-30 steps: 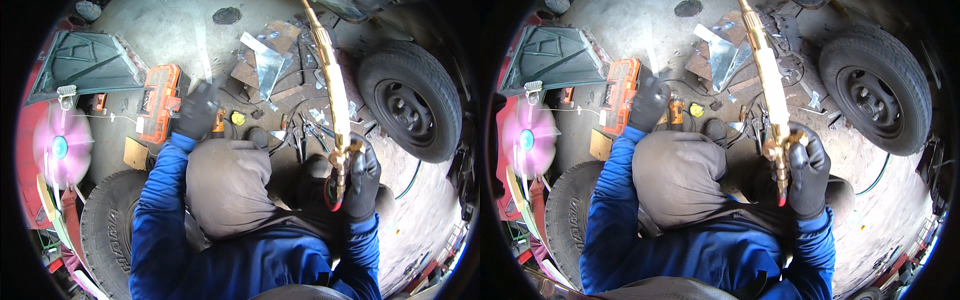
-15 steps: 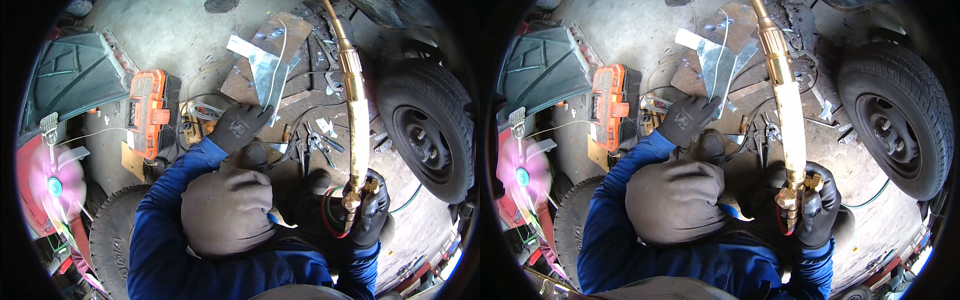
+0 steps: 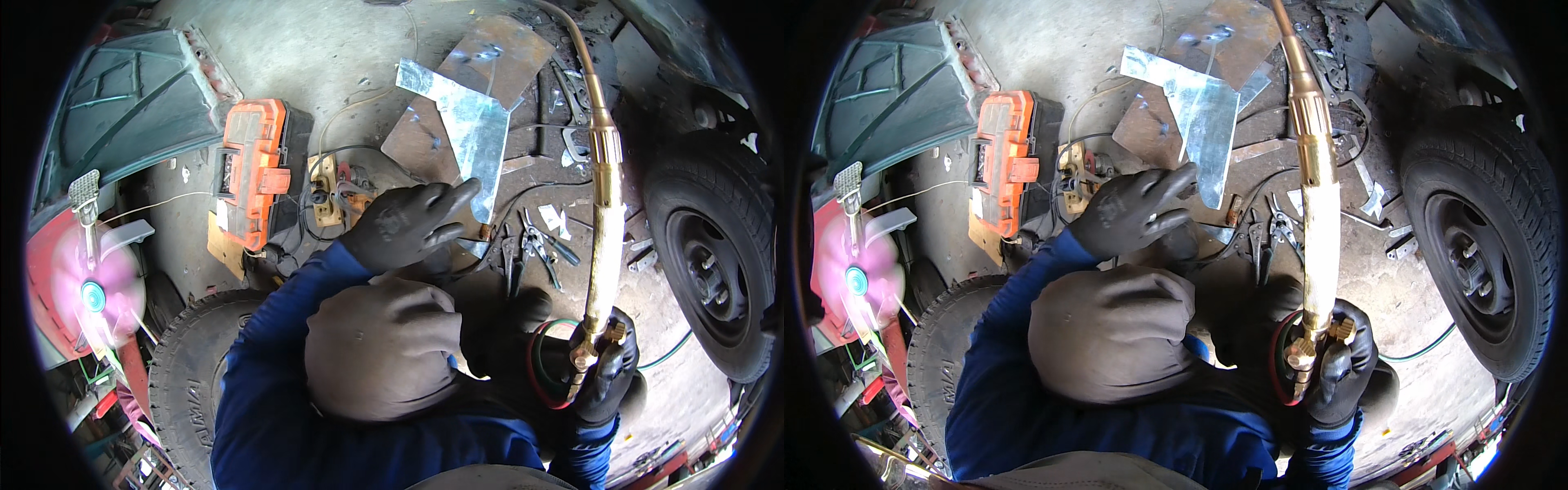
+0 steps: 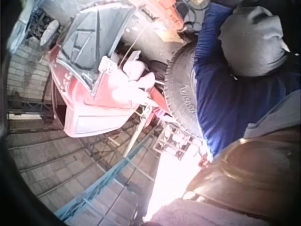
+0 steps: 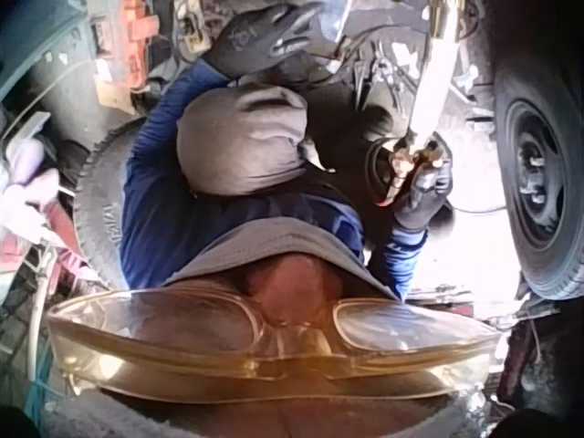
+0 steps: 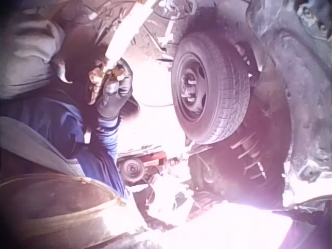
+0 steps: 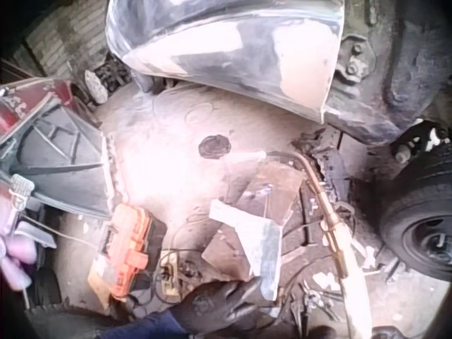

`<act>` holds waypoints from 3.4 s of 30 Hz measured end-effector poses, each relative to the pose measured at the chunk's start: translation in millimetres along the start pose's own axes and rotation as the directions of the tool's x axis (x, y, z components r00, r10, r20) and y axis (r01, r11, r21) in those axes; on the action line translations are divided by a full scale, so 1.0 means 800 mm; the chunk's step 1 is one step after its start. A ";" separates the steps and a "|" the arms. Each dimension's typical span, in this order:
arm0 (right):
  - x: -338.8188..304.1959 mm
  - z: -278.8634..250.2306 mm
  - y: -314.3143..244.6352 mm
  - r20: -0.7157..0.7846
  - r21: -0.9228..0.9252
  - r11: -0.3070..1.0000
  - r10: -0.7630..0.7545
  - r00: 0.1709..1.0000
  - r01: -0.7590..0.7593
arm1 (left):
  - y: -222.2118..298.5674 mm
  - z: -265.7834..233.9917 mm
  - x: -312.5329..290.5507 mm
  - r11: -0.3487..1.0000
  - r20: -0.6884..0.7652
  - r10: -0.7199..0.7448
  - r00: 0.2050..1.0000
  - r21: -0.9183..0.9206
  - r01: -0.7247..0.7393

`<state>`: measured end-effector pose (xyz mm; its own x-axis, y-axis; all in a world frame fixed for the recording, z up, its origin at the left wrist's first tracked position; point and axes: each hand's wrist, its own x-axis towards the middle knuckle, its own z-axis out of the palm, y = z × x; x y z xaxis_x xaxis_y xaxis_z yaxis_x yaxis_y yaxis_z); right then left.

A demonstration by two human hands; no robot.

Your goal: The person cuts a metal sheet with shears, then uses a welding torch to heat and weld the metal piece. The person handles the metal sheet and welding torch throughout the task.

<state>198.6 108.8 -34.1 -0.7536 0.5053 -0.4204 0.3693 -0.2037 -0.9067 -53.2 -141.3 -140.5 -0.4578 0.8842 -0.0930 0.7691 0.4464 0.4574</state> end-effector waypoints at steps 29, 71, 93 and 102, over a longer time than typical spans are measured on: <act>-0.022 0.022 0.037 0.024 -0.015 0.977 0.214 0.977 -0.213 | -0.010 -0.035 -0.166 0.489 -0.253 -0.640 0.725 -0.863 0.130; -0.015 0.038 0.037 0.093 -0.008 0.951 0.310 0.946 -0.310 | -0.014 -0.033 -0.139 0.477 -0.185 -0.609 0.771 -0.863 0.169; -0.014 0.036 0.040 0.077 -0.059 0.947 0.320 0.944 -0.317 | -0.013 -0.032 -0.139 0.412 -0.163 -0.622 0.766 -0.900 0.143; -0.014 0.037 0.039 0.082 -0.040 0.951 0.310 0.947 -0.307 | -0.017 -0.031 -0.137 0.462 -0.189 -0.572 0.798 -0.878 0.124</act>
<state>202.0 71.9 -58.6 -0.6441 0.3469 -0.6817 0.6046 -0.3151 -0.7316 -24.4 -248.0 -114.2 -0.8895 0.4246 -0.1691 -0.0927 0.1946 0.9765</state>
